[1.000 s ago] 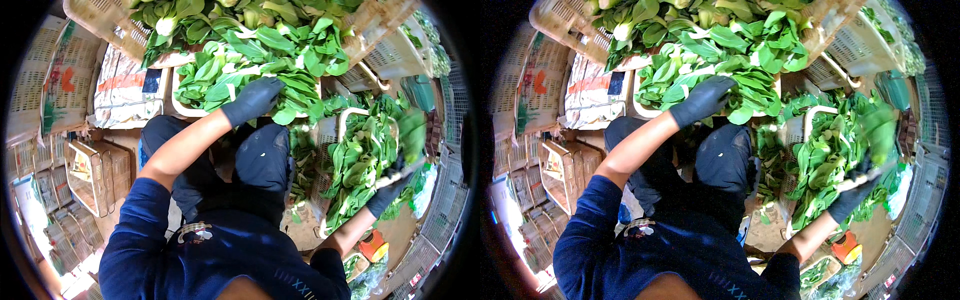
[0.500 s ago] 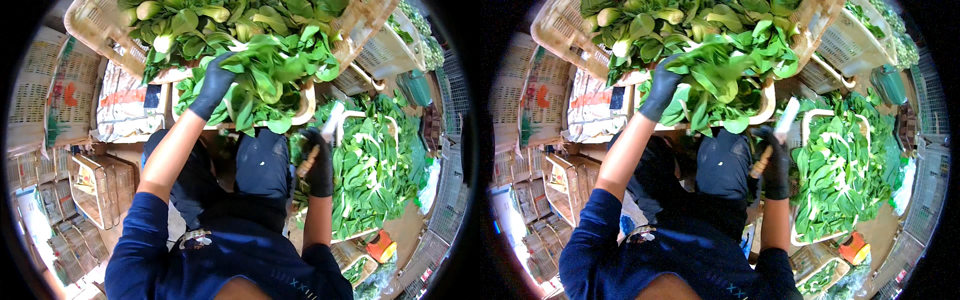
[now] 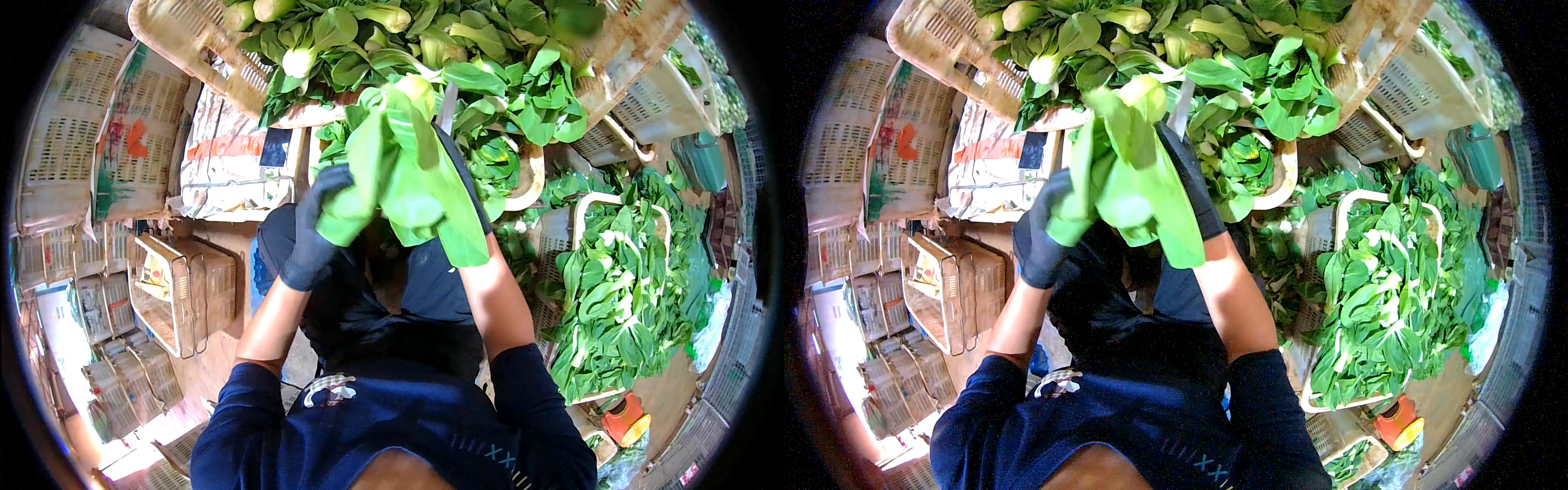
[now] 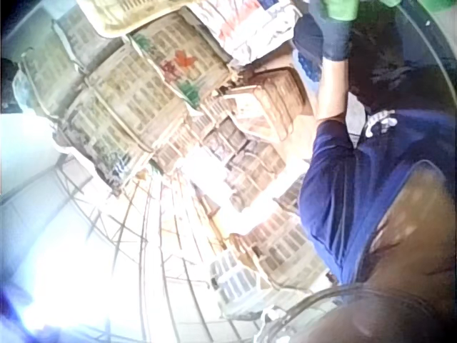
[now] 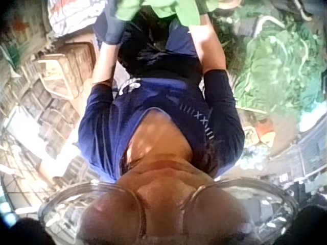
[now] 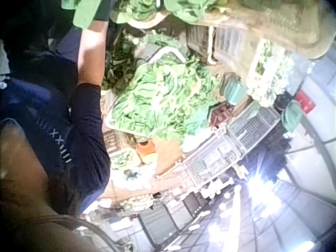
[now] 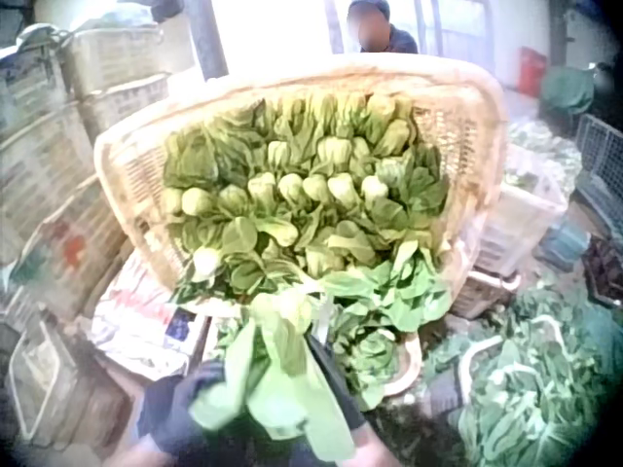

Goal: The person trims the ends of bok choy using a knife while sitting among several crates of the vegetables.

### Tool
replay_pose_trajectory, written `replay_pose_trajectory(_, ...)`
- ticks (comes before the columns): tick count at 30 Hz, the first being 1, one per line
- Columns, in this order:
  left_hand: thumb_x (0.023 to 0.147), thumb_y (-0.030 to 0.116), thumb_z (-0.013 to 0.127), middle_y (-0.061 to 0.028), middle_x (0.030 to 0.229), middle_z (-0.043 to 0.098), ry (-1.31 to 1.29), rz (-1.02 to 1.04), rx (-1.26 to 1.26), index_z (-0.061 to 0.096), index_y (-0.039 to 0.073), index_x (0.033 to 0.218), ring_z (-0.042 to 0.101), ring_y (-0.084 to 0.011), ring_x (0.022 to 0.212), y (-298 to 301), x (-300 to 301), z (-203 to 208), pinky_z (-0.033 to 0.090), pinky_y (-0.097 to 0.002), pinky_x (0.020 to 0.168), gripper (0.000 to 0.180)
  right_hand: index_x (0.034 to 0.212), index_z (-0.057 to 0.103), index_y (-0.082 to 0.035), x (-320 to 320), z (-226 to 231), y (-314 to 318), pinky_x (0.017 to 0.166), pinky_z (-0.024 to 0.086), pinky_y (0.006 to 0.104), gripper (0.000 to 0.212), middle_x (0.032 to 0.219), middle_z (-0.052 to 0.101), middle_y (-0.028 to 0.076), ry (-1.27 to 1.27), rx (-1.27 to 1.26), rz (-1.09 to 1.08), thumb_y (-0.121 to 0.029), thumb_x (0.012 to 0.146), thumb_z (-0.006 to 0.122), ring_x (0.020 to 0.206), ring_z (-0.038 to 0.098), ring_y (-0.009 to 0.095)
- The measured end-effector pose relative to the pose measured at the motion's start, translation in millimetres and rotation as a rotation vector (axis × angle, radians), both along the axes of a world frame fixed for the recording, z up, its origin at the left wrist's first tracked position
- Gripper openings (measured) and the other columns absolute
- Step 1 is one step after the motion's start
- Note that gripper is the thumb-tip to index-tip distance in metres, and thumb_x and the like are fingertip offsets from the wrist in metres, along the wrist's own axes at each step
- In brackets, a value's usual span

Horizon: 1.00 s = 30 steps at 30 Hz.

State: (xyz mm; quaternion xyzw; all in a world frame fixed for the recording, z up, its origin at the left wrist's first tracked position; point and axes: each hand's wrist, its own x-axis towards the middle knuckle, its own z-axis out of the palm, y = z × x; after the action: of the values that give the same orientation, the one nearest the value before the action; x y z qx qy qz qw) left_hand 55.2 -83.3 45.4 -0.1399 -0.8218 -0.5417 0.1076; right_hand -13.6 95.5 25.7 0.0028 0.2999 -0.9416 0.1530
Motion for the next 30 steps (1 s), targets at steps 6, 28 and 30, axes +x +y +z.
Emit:
replay_pose_trajectory(6, 0.078, 0.012, 0.063, -0.0166, 0.125, 0.049, -0.378, -0.11, 0.581, 0.046, -0.004, 0.121, 0.048, -0.0262, 0.115, -87, -2, 13, 0.034, -0.0367, 0.1, 0.048, 0.127, 0.038, -0.002, -14, -28, 9, 0.093, 0.039, 0.0316, 0.062, 0.116, 0.051, 0.008, 0.137, 0.111, -0.055, -0.014, 0.074, 0.066, 0.105, 0.051, 0.018)
replay_pose_trajectory(28, 0.058, 0.026, 0.082, -0.015, 0.107, 0.058, -0.42, -0.033, 0.104, 0.045, -0.007, 0.118, 0.056, -0.0188, 0.097, 3, -34, -2, 0.043, -0.0311, 0.087, 0.078, 0.073, 0.055, -0.009, 7, 14, 42, 0.05, 0.043, 0.0399, 0.03, 0.067, 0.056, 0.01, 1.202, 1.723, -0.046, -0.036, 0.068, 0.066, 0.061, 0.058, 0.03)
replay_pose_trajectory(30, 0.056, 0.027, 0.083, -0.0168, 0.105, 0.059, -0.409, -0.028, 0.04, 0.046, -0.007, 0.116, 0.057, -0.0203, 0.097, 5, -34, -2, 0.044, -0.0319, 0.087, 0.079, 0.074, 0.055, -0.01, 3, 11, 42, 0.05, 0.044, 0.0402, 0.026, 0.066, 0.057, 0.01, 1.214, 1.72, -0.027, -0.035, 0.071, 0.063, 0.06, 0.058, 0.03)
